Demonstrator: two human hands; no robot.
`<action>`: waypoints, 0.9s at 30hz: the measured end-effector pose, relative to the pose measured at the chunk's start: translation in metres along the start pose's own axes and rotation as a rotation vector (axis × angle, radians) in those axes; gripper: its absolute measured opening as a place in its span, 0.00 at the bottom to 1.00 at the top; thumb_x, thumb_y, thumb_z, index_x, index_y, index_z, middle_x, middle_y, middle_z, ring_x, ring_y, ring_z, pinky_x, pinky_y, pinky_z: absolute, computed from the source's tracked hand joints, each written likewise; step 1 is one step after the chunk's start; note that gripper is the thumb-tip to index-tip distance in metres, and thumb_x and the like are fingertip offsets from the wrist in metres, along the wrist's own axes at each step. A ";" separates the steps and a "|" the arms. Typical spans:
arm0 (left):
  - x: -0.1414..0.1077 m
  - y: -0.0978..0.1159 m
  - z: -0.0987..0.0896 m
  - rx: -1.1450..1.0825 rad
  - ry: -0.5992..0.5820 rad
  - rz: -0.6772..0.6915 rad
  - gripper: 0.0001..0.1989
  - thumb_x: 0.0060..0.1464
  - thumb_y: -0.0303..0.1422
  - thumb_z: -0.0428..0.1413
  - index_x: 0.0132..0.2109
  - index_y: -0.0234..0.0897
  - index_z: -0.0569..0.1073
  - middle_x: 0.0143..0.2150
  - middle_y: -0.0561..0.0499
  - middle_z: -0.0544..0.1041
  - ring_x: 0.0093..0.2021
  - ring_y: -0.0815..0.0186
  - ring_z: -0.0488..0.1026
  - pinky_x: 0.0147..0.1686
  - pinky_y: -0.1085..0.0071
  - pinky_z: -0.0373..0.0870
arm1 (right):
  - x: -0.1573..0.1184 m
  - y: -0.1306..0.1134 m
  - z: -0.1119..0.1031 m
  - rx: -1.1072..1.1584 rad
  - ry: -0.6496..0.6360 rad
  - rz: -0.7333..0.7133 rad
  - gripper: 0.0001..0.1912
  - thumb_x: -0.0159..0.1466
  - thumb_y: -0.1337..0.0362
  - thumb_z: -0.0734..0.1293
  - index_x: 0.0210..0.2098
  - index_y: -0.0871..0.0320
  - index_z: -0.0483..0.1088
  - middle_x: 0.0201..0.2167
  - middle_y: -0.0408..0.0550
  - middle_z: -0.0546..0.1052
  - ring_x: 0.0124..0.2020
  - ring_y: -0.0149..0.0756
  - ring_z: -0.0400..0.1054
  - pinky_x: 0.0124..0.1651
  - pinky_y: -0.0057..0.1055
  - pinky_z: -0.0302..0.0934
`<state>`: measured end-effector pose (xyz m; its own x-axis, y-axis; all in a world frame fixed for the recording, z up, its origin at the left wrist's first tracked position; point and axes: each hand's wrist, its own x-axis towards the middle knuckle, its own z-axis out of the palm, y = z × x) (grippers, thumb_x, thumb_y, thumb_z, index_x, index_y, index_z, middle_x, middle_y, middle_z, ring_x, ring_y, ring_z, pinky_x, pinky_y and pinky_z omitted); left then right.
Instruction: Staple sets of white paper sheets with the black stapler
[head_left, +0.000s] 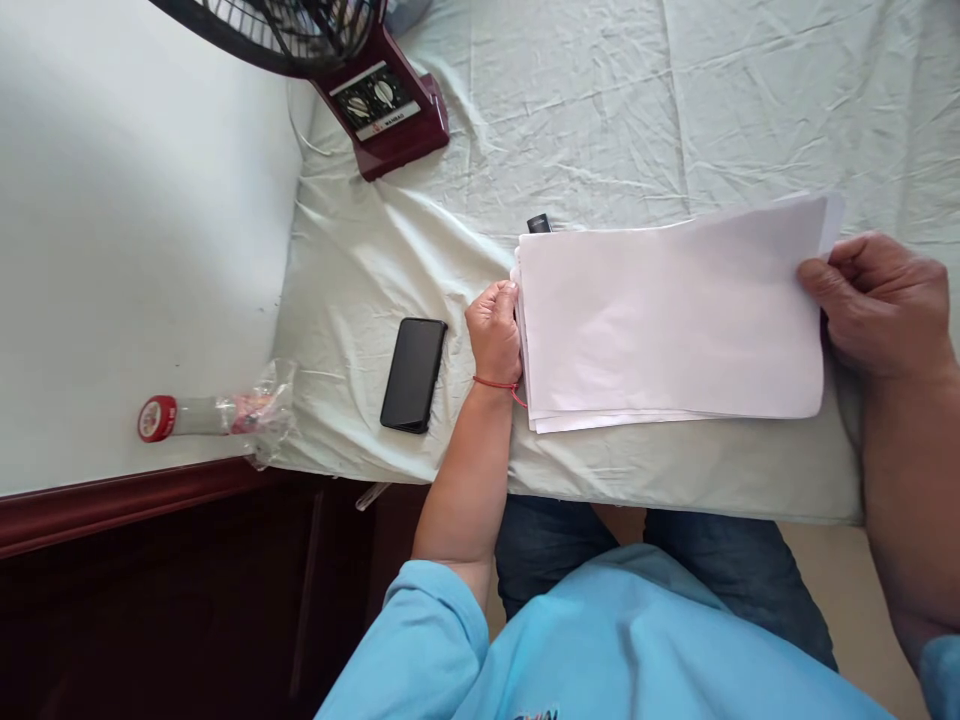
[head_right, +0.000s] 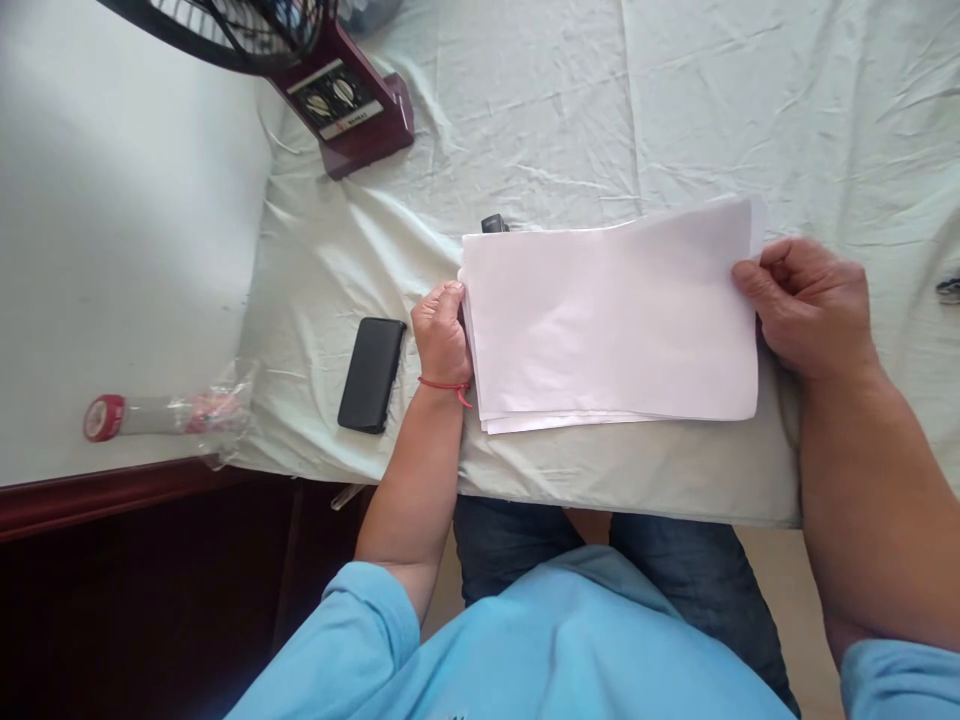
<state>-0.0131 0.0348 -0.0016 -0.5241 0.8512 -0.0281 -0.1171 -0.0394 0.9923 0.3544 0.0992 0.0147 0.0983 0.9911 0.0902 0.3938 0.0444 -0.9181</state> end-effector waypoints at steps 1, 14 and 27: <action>0.000 0.000 0.000 0.004 0.000 0.009 0.23 0.62 0.47 0.65 0.27 0.38 0.68 0.23 0.57 0.63 0.26 0.72 0.60 0.27 0.74 0.60 | 0.000 0.000 -0.003 0.013 -0.046 0.028 0.34 0.49 0.34 0.83 0.31 0.56 0.73 0.21 0.41 0.69 0.20 0.24 0.58 0.19 0.26 0.50; -0.003 0.006 0.003 0.018 0.007 0.011 0.24 0.62 0.45 0.65 0.26 0.39 0.66 0.23 0.57 0.60 0.26 0.71 0.56 0.27 0.73 0.58 | 0.002 0.001 -0.014 0.233 -0.172 0.142 0.25 0.48 0.51 0.86 0.26 0.57 0.71 0.20 0.40 0.64 0.19 0.23 0.54 0.18 0.24 0.47; -0.002 0.004 0.002 0.019 0.006 0.011 0.20 0.62 0.42 0.64 0.26 0.38 0.68 0.24 0.58 0.63 0.25 0.72 0.59 0.28 0.74 0.59 | -0.001 -0.004 -0.021 0.274 -0.299 0.282 0.21 0.48 0.56 0.85 0.28 0.57 0.73 0.20 0.42 0.68 0.18 0.27 0.59 0.17 0.25 0.52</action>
<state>-0.0106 0.0344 0.0031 -0.5305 0.8475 -0.0177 -0.0954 -0.0390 0.9947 0.3716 0.0951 0.0261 -0.1163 0.9601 -0.2545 0.1312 -0.2392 -0.9621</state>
